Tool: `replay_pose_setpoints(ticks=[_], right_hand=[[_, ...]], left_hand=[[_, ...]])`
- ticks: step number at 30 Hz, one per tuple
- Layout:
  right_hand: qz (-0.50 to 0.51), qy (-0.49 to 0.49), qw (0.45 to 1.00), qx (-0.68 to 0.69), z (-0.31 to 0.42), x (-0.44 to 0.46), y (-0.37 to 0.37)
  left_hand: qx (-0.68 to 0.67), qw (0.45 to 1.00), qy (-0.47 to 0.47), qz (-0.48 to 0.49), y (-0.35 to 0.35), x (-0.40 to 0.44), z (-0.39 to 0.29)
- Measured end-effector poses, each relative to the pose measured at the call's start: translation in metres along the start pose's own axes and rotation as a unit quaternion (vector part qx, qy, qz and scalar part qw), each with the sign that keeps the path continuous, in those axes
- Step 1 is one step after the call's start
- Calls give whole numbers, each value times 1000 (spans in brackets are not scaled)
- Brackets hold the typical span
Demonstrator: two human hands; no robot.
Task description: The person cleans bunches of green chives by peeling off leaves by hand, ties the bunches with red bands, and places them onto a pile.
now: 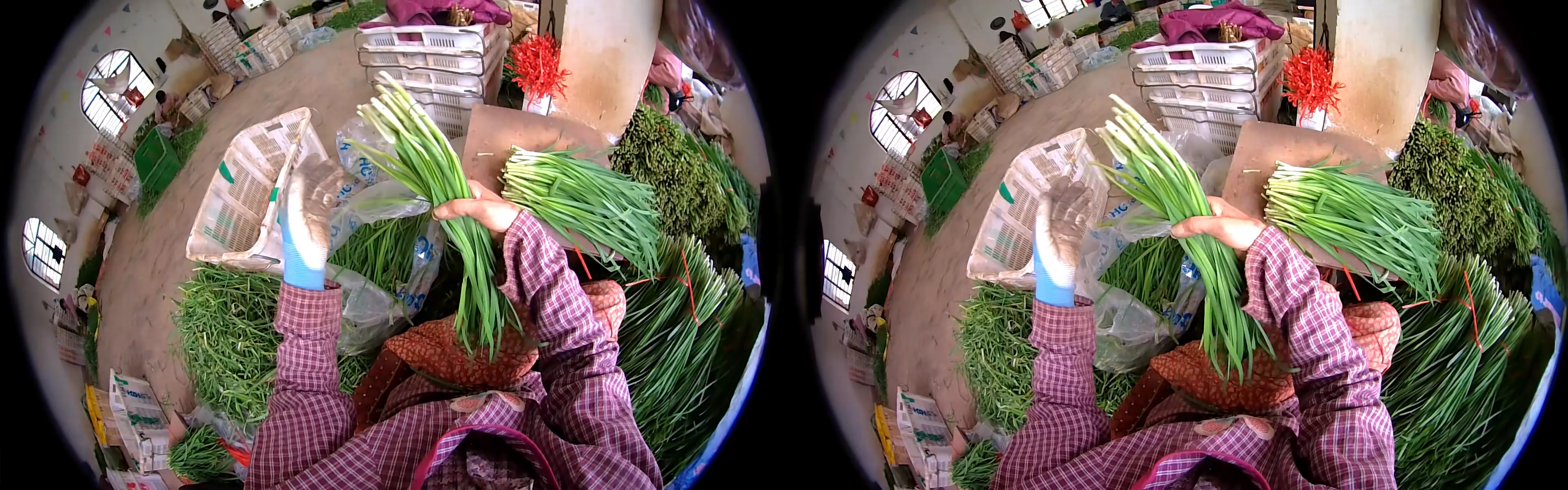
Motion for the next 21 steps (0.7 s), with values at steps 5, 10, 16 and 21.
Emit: replay_pose_setpoints(ticks=[5, 10, 16, 21], right_hand=[[3, 21, 991, 132, -16, -6, 7], [8, 63, 983, 173, -30, -15, 15], [20, 54, 996, 73, -23, -15, 25], [21, 34, 998, 43, -20, -17, 28]], left_hand=[[43, 999, 10, 25, 12, -7, 6], [107, 993, 43, -16, 13, -14, 0], [265, 963, 23, 29, 64, -17, -23], [283, 958, -29, 44, 79, -5, -15]])
Point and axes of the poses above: each hand's wrist, its own x-axis towards the middle knuckle, its own y-axis out of the palm, z = x × y, the point moved 4 cm from there along x, towards the middle knuckle, and after that the axes turned 6 degrees about -x, right-handed, at the moved point
